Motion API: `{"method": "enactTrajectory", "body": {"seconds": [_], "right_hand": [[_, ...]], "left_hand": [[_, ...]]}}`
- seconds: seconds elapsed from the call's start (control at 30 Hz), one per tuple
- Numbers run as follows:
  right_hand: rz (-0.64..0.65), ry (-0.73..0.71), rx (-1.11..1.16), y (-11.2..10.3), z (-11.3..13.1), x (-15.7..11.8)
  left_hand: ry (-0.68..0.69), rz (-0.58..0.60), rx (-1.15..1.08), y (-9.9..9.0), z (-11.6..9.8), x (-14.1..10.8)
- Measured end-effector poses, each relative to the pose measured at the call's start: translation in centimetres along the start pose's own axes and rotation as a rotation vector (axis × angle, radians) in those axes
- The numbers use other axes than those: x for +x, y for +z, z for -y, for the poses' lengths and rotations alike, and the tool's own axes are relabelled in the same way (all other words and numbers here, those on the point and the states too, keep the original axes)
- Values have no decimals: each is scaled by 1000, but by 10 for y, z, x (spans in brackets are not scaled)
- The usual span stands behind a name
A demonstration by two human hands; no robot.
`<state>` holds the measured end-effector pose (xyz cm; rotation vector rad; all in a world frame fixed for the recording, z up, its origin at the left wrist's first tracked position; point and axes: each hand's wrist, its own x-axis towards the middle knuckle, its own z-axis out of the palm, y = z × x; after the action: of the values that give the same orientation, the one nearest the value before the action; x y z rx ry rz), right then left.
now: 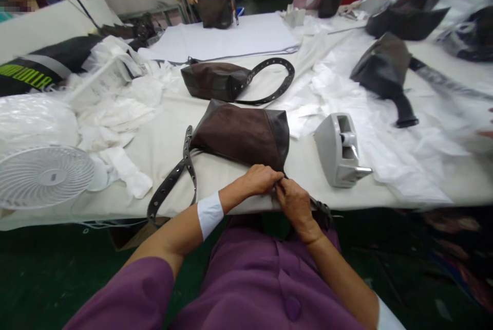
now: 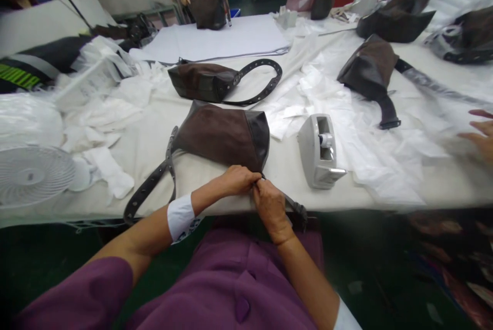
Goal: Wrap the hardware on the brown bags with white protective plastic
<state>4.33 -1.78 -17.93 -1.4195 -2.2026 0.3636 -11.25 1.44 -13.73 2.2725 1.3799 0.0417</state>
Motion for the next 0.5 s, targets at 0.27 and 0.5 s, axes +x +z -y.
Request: {"method": "enactTrajectory", "body": {"seconds": [0.27, 0.5], "right_hand": [[228, 803, 1095, -4, 26, 3], [146, 1055, 1727, 14, 36, 12]], "left_hand": [[-288, -569, -1018, 26, 11, -45], [-470, -678, -1343, 48, 2, -83]]}}
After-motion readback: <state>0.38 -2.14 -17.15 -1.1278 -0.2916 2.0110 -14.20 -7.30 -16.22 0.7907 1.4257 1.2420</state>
